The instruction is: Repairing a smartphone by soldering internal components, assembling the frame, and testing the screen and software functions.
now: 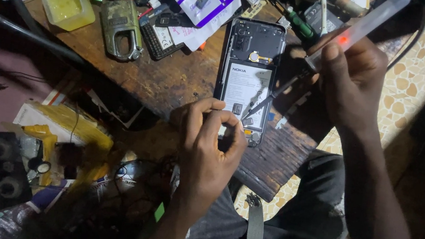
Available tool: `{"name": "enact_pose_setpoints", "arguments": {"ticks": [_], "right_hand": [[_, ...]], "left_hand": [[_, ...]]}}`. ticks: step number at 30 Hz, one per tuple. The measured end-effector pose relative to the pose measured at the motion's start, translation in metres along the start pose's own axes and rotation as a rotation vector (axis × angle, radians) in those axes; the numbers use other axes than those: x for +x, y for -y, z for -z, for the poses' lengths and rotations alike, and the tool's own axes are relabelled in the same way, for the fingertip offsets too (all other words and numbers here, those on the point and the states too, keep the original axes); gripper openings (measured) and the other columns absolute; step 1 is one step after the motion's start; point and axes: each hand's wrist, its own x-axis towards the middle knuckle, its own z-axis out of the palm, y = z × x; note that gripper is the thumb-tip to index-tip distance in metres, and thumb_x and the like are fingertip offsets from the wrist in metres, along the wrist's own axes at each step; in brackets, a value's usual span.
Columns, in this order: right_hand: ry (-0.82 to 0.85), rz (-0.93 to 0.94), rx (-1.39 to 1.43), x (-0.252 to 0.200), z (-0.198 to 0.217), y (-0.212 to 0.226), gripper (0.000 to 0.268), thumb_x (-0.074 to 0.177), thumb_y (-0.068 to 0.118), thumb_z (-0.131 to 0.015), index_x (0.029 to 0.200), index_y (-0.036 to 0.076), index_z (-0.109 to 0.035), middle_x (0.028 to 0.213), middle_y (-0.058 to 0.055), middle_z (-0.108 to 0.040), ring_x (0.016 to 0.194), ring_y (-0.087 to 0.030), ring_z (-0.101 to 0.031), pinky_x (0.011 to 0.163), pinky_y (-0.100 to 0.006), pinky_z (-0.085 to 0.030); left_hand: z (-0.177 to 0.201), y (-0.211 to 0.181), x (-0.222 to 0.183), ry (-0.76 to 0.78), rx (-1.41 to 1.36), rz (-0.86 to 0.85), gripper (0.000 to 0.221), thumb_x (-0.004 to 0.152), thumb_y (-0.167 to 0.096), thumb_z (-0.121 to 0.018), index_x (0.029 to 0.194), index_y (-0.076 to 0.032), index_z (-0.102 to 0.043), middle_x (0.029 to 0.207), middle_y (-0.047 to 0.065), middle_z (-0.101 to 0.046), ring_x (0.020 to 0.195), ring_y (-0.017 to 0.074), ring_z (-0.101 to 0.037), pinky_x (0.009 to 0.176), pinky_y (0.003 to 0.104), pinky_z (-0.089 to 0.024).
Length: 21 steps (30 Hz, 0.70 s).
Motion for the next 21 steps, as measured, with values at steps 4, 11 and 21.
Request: {"name": "enact_pose_setpoints", "arguments": {"ticks": [4, 11, 21], "right_hand": [[-0.033, -0.029, -0.011, 0.0, 0.0, 0.001, 0.032, 0.12, 0.039, -0.052, 0.11, 0.01, -0.06, 0.103, -0.003, -0.059, 0.092, -0.015, -0.057, 0.087, -0.028, -0.048], [-0.081, -0.006, 0.095, -0.003, 0.0, -0.006, 0.033, 0.12, 0.041, -0.053, 0.109, 0.011, -0.059, 0.107, -0.004, -0.06, 0.098, -0.016, -0.059, 0.093, -0.028, -0.051], [-0.601, -0.283, 1.068, -0.082, 0.129, -0.028, 0.043, 0.093, 0.022, -0.092, 0.124, 0.006, -0.067, 0.117, -0.009, -0.073, 0.105, -0.016, -0.071, 0.081, -0.02, -0.057]], "left_hand": [[0.001, 0.0, 0.001, 0.003, 0.008, -0.004, 0.01, 0.088, -0.001, -0.075, 0.093, -0.007, -0.068, 0.116, 0.012, -0.058, 0.115, 0.0313, -0.059, 0.101, 0.044, -0.051], [0.004, -0.002, 0.002, 0.01, 0.017, -0.018, 0.009, 0.089, -0.002, -0.075, 0.092, -0.008, -0.068, 0.116, 0.011, -0.058, 0.114, 0.0313, -0.058, 0.1, 0.044, -0.049], [0.003, 0.001, -0.002, 0.061, -0.107, 0.032, 0.009, 0.094, 0.002, -0.071, 0.097, -0.004, -0.065, 0.121, 0.015, -0.056, 0.119, 0.0324, -0.061, 0.098, 0.042, -0.06]]}}
